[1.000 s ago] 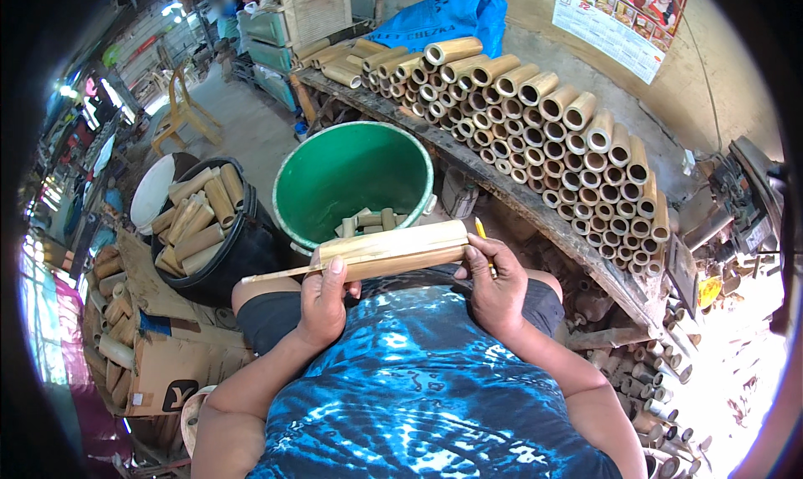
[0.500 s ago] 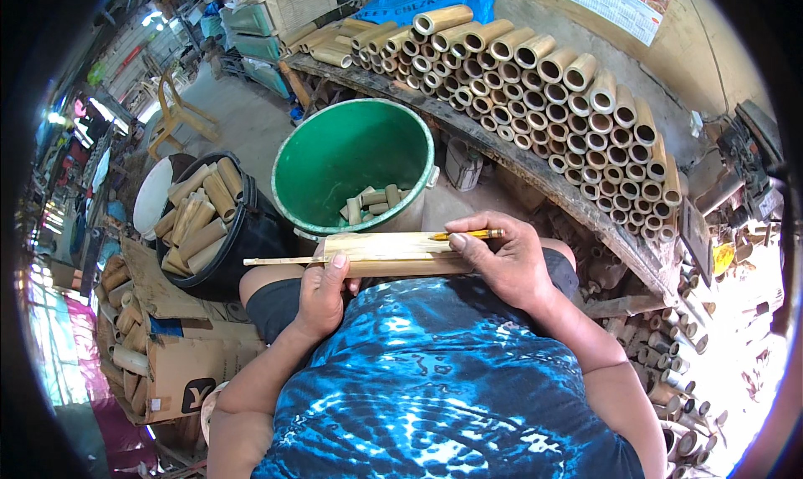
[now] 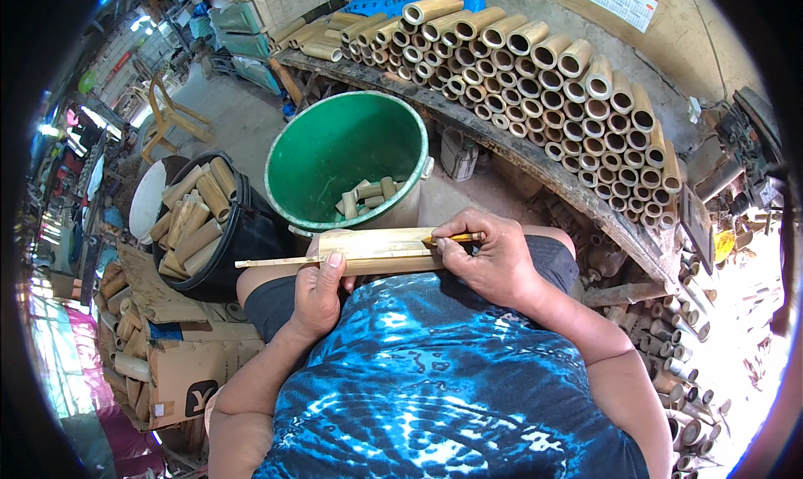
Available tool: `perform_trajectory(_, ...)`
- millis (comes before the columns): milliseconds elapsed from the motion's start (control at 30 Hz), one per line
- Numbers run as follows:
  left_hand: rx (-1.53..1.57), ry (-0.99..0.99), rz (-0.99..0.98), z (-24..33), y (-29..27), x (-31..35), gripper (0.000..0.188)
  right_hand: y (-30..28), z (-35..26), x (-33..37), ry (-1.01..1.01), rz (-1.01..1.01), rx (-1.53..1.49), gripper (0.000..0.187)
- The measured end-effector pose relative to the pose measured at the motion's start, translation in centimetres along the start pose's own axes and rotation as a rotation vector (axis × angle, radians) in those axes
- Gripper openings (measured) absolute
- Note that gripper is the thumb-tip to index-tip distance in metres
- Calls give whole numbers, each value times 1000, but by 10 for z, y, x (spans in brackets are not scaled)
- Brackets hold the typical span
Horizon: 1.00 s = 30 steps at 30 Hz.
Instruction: The person repeatedly picks up short bamboo tubes from a green bucket, measures them with a thin stick, and marks them with a pencil. After marking, the person places the tubes on a nearby table.
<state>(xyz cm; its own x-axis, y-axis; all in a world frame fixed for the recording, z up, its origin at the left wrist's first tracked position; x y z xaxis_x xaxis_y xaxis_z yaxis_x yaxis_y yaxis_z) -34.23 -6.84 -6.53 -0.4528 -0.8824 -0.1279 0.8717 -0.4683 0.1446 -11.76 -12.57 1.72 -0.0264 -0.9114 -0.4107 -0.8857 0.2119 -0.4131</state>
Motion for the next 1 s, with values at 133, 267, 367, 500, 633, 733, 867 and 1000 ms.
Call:
perform_trajectory(133, 3, 8, 7, 1, 1, 0, 35, 1, 3, 3, 63, -65, 3, 7)
perform_trajectory(267, -29, 5, 1, 3, 1, 1, 35, 1, 5, 3, 109, -72, -24, 7)
perform_trajectory(367, -29, 0, -3, 6, 1, 1, 34, -2, 5, 1, 133, -7, -63, 10)
perform_trajectory(500, -1, -4, 22, 8, 4, 4, 34, 6, -5, -4, 43, -5, -54, 11)
perform_trajectory(633, -3, 11, 13, 9, 4, 3, 34, 17, -7, -8, 46, -77, -54, 11)
perform_trajectory(733, -13, 20, 0, 10, 4, 2, 34, 16, -5, -11, 67, -79, -76, 11)
perform_trajectory(867, 19, 37, 10, 11, 4, 3, 33, 17, 2, -9, 201, -115, -113, 11)
perform_trajectory(1000, -4, 47, 22, 13, 5, 4, 33, 26, -19, -13, -1, -119, -64, 12)
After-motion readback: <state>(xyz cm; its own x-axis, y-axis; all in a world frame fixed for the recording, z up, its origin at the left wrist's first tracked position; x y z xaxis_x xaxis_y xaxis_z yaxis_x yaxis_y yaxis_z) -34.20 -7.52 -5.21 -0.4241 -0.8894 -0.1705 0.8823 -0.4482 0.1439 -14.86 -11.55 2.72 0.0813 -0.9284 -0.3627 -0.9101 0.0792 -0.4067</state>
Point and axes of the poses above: each hand's wrist, its own x-axis away from the middle knuckle, its own y-axis out of the palm, z = x × y, the point moved 7 cm from there along -x, towards the middle knuckle, and after that the axes turned 1 degree about -y, right-handed, at the moved point
